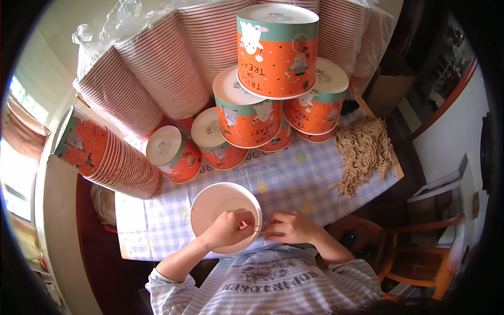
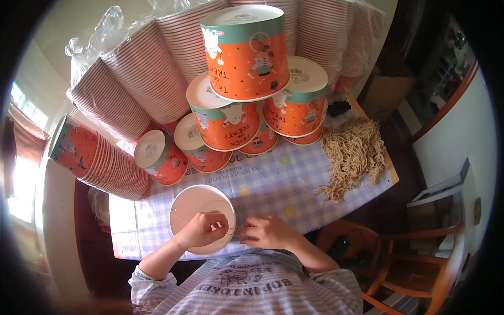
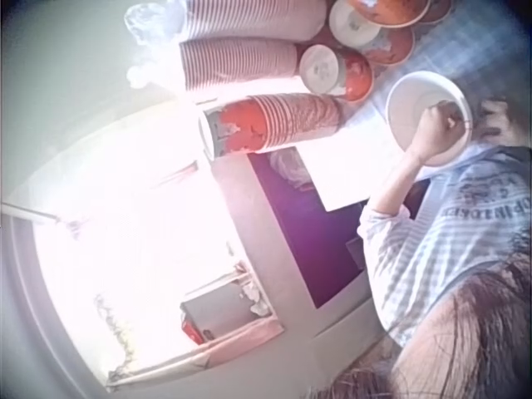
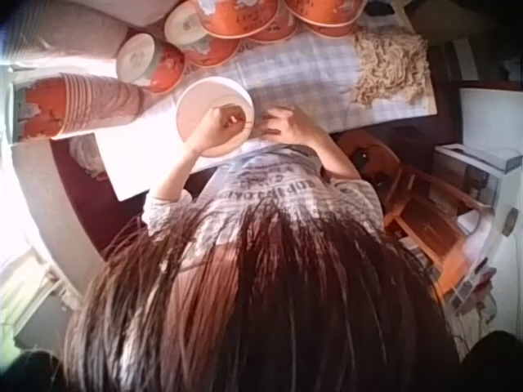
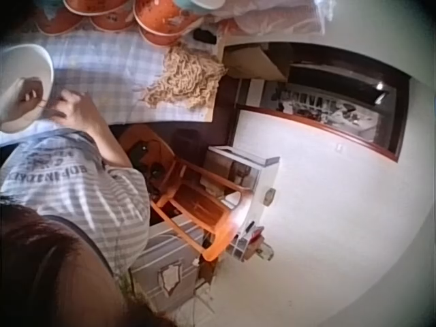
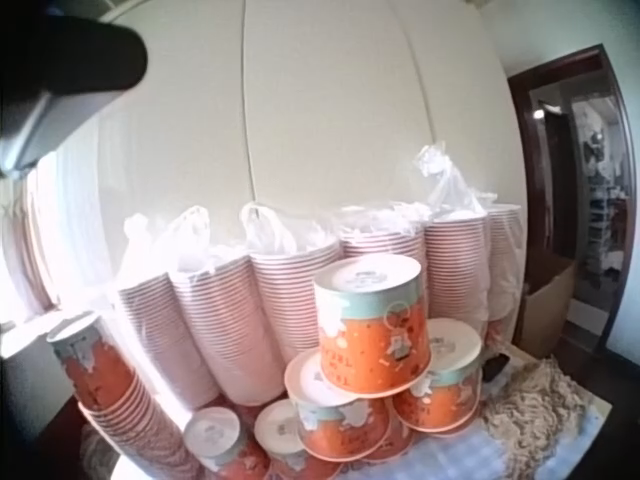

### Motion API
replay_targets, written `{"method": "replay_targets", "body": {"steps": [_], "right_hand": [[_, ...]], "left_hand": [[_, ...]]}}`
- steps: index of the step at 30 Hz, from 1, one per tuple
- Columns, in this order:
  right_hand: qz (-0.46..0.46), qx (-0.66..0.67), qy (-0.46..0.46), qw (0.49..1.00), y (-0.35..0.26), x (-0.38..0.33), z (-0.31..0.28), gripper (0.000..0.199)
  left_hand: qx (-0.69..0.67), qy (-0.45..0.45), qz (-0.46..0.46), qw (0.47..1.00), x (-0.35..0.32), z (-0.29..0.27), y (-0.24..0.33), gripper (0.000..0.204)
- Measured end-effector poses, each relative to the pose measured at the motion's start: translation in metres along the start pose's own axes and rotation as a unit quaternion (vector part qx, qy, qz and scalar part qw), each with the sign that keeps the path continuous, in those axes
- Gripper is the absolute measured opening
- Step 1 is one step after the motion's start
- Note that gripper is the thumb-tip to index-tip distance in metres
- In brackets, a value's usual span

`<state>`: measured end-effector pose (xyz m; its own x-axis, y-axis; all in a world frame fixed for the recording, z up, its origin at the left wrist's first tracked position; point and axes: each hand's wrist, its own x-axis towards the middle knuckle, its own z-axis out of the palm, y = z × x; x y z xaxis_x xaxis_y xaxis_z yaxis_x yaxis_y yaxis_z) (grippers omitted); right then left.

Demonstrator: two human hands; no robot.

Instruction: Attaching plastic handles to Halloween-themed paper buckets at a workstation.

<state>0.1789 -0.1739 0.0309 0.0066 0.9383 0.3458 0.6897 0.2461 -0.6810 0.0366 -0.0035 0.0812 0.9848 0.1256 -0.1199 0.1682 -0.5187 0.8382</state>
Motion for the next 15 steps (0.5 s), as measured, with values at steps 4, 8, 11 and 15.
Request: {"method": "replay_targets", "body": {"steps": [4, 8, 11, 15], "right_hand": [[-0.035, -0.03, 0.026, 0.999, -0.013, 0.006, -0.01, 0.014], [-0.053, 0.021, 0.117, 0.991, -0.021, 0.011, -0.016, 0.009], [-0.032, 0.147, 0.089, 0.985, -0.018, 0.017, -0.018, 0.007], [0.053, 0.263, 0.083, 0.96, -0.016, 0.033, -0.016, 0.008]], "left_hand": [[0.035, 0.011, 0.018, 0.999, -0.001, -0.004, -0.001, 0.007], [0.124, 0.039, 0.051, 0.99, -0.002, -0.013, 0.003, 0.007], [0.135, 0.103, 0.099, 0.98, -0.005, -0.015, 0.007, 0.008], [0.158, 0.198, 0.102, 0.962, -0.021, -0.017, 0.027, 0.012]]}}
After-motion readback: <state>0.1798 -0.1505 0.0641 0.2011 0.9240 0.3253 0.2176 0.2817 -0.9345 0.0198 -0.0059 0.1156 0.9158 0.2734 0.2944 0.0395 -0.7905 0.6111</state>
